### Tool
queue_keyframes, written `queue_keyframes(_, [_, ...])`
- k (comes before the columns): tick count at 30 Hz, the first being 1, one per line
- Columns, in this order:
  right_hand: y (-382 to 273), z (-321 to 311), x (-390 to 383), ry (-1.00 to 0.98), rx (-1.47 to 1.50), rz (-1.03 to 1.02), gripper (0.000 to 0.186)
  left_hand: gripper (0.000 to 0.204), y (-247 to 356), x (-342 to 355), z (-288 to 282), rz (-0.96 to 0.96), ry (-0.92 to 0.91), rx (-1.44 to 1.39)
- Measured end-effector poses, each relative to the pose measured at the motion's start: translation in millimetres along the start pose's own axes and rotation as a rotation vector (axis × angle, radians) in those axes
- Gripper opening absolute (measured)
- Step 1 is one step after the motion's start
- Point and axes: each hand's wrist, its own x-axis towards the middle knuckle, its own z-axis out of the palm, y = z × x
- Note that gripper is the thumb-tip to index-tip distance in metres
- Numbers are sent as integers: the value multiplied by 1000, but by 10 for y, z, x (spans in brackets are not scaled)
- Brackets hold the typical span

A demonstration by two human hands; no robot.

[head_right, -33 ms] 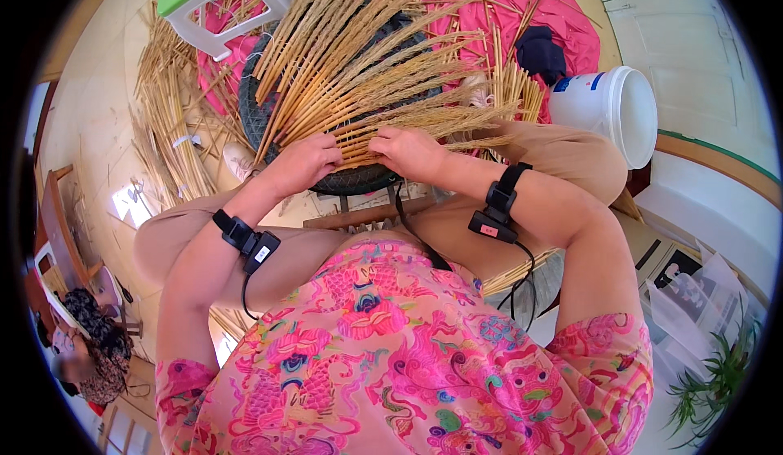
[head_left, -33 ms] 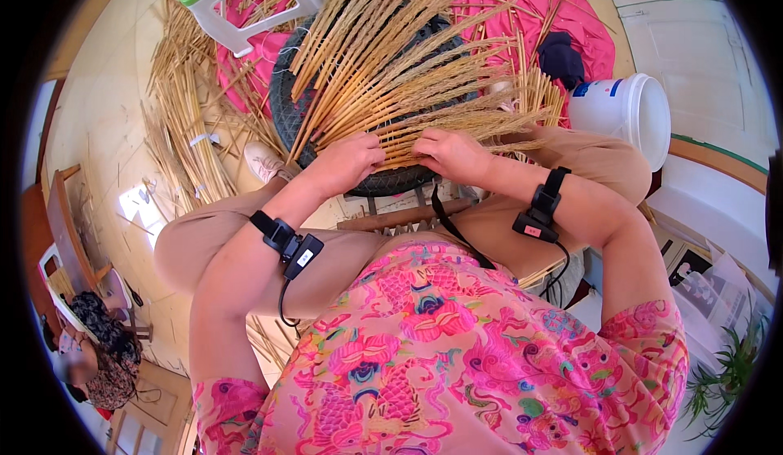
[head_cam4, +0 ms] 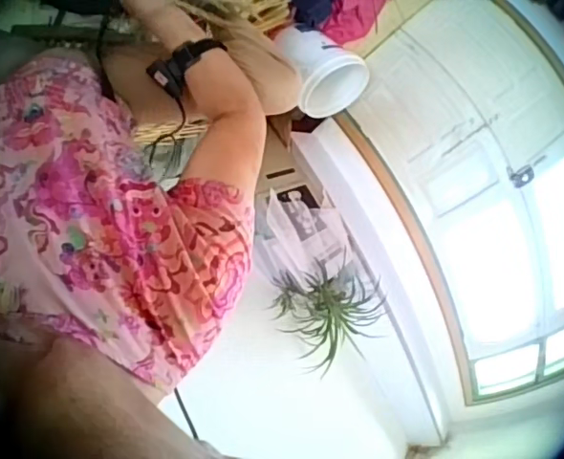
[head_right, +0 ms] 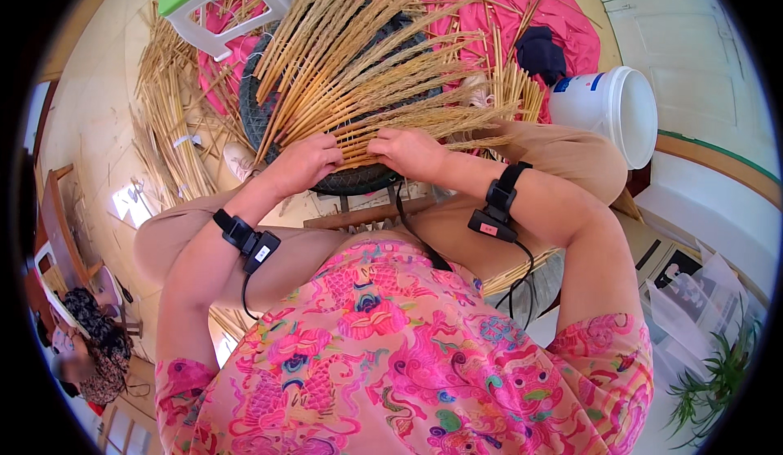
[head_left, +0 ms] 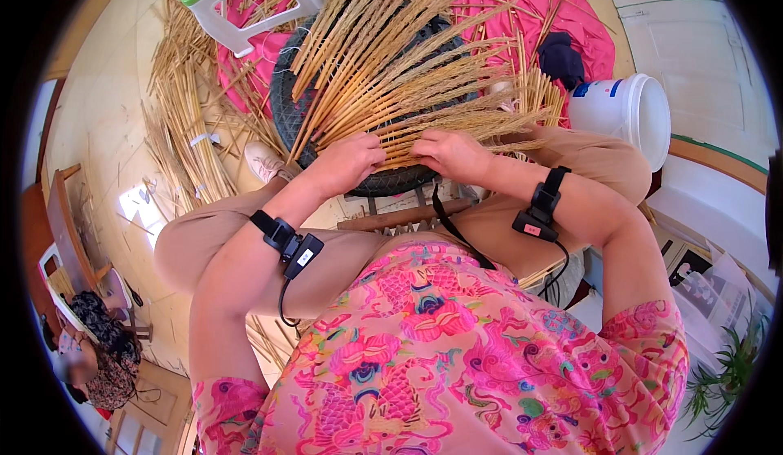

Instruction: The person weaves together lengths of dried grass by hand, wrapping white cord around the bundles while seated on the floor.

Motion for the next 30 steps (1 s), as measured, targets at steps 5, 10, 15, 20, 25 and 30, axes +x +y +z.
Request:
queue_keyframes(5, [16,41,83,-96,-80,-59,18,16,12,-3,72,-55,170,-85])
queue_keyframes(10, [-68,-38,119,-129,94,46,23,14,-33,9,104,-207,169,-185])
queue_keyframes(15, [-114,3,115,-59,64,90,27,11,-13,71,47,-219,169,-47])
queue_keyframes(20, [-149,-10,184,-73,88,125,28,10,-41,83,106,-216,181,-39])
queue_keyframes(25, [-116,12,213,-168,187,284,28,11,-25,127,138,-179,182,0])
queue_keyframes(30, [-171,79,229,-158,194,265,27,10,12,46,112,-205,229,-12])
